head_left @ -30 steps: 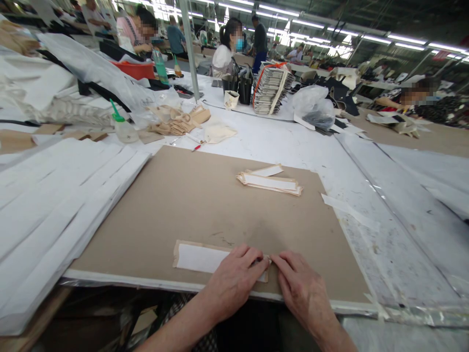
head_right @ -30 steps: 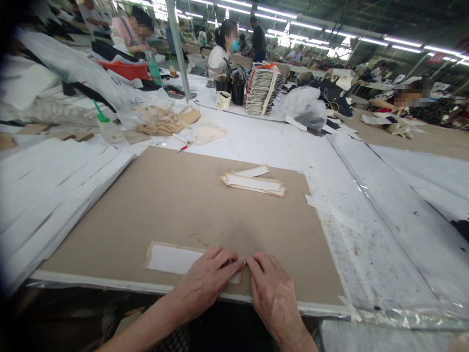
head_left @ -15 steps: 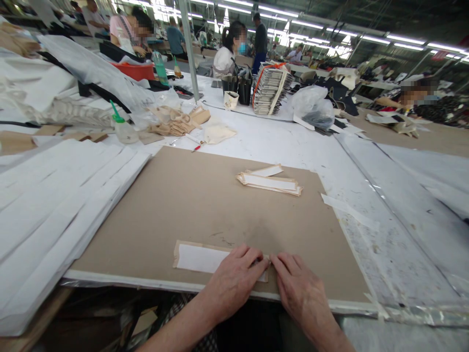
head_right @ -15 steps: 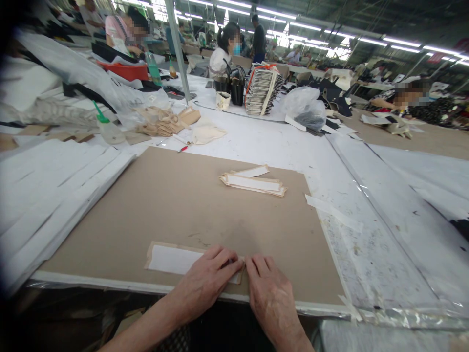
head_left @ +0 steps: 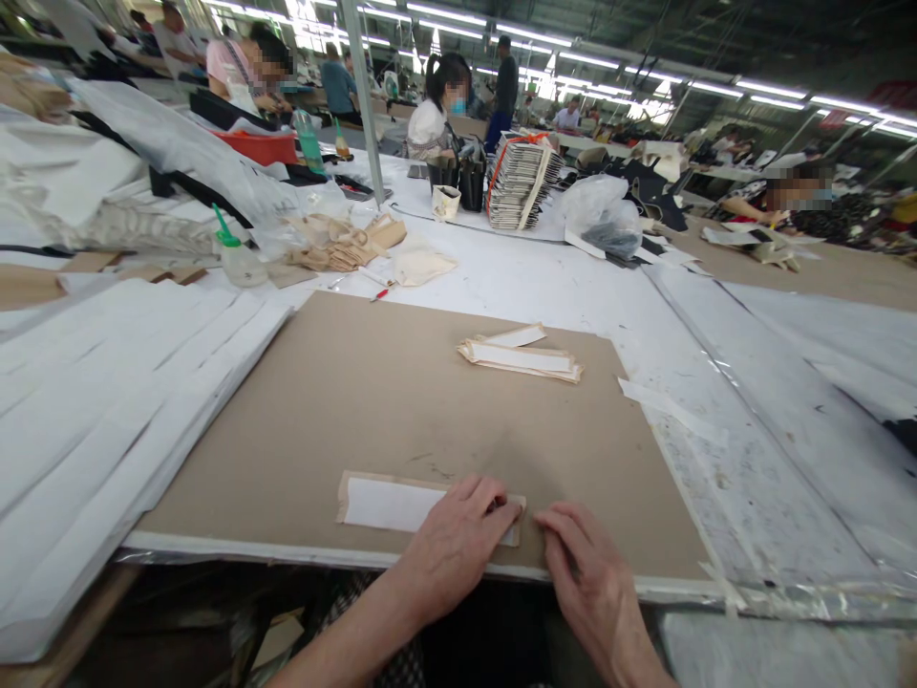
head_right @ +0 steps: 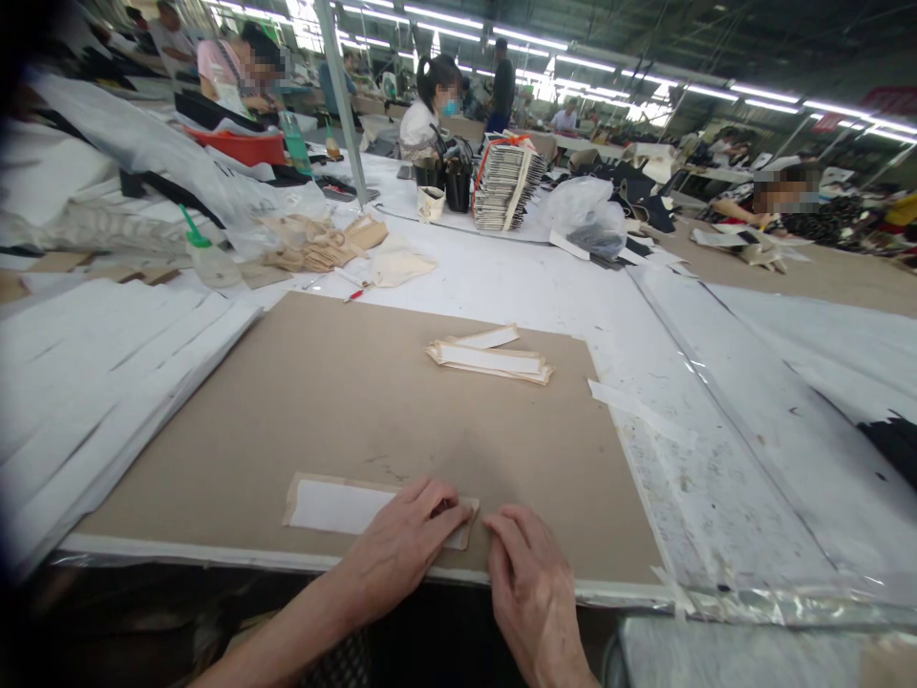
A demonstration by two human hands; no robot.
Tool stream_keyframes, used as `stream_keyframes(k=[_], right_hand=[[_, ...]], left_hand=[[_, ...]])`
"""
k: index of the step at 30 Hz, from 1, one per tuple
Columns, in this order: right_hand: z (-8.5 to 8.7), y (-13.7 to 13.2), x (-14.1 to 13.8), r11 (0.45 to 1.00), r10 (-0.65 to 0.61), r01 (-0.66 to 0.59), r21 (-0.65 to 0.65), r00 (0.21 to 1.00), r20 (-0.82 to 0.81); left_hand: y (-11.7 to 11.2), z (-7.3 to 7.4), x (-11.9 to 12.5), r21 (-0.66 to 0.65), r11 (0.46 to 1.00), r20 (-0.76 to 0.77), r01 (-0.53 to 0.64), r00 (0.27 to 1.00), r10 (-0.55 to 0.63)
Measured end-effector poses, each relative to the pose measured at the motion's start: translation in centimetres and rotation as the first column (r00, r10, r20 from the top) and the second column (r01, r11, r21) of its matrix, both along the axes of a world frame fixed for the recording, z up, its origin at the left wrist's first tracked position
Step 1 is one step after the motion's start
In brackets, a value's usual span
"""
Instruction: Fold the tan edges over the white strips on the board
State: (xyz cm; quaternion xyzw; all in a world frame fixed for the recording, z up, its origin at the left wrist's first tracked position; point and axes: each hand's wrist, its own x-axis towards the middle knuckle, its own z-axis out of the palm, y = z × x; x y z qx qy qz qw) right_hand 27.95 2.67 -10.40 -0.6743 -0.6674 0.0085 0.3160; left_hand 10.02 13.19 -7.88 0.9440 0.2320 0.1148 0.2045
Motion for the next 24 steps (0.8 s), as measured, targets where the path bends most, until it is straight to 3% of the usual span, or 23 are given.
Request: stream_keyframes(k=[4, 16, 24], right_hand=[[-0.4, -1.0, -1.1, 0.998, 0.043, -0.047, 0.036, 0.994, 0.103], [0.3, -0.7, -2.2, 1.000, 0.025, -0.020, -0.018, 0.938, 0.345], [0.7, -0.4, -3.1, 0.999, -0.034, 0.046, -0.026, 0.936, 0.352]], left_hand=[[0.0, 0.2, -0.1, 0.007, 1.000, 0.044, 0.000, 0.999, 0.000], [0.1, -0.1, 0.1, -0.003, 1.000, 0.034, 0.000, 0.999, 0.000], [0.1, -0.3, 0.1, -0.027, 0.999, 0.047, -0.017, 0.999, 0.019]])
